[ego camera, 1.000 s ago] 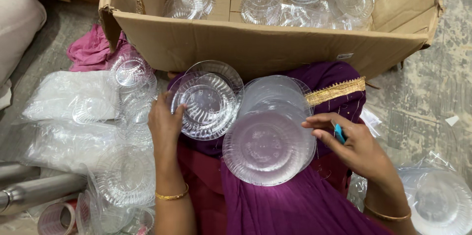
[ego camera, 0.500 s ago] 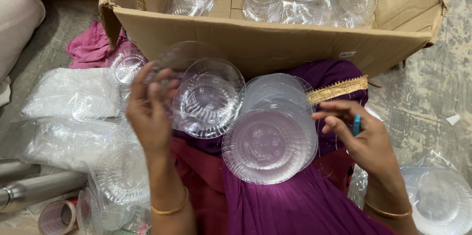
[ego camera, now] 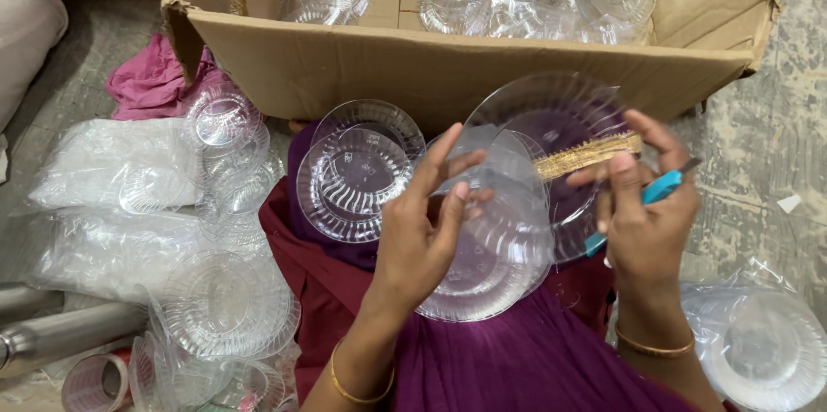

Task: The person sits on the floor and uses a small blue utility knife to trim the edges of clear plastic plates. They pick up plates from a cardboard box, hold them, and carefully cut along the rim, then place the trimmed plates into a stack.

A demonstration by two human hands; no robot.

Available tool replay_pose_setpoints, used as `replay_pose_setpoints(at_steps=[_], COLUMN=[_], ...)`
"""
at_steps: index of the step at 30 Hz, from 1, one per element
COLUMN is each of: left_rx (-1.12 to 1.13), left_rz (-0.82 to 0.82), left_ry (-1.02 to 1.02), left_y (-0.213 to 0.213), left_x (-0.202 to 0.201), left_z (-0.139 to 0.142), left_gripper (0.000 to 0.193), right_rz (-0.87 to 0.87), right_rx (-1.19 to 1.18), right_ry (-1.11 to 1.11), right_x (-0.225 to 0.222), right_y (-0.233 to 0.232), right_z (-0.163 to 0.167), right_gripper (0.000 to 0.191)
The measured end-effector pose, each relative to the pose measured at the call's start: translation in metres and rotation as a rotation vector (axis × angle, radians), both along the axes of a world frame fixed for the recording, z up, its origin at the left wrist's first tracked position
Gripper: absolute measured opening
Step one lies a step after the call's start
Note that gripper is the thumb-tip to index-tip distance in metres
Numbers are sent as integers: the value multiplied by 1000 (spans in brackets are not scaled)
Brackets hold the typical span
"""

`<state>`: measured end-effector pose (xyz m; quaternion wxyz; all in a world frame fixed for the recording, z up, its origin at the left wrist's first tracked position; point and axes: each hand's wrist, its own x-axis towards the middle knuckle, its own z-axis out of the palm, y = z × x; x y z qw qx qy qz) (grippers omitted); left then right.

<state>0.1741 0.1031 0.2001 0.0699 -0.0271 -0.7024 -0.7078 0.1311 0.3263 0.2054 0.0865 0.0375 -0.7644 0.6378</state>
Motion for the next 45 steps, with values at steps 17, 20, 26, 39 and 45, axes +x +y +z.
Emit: replay_pose_setpoints(at_steps=[17,20,26,39,45], left_rx=[199,195,162,153,-6], left_rz=[162,201,237,181,159], left_ry=[110,89,93,111,145], left_y=[4,-1,-6,-8,-8], left_x=[4,5,7,10,11], left_z=[-15,-13,-8,-5,-1], left_gripper=[27,21,18,34,46], right_rz=[79,79,76,72,52], right_rx=[-182,-165,-154,-128,-138], right_ry=[39,44,9,-17,-44], right_x=[1,2,5,10,13], right_y=[15,18,23,17,21], right_z=[-2,-2,0,4,-2], right_gripper=[30,26,23,25,25])
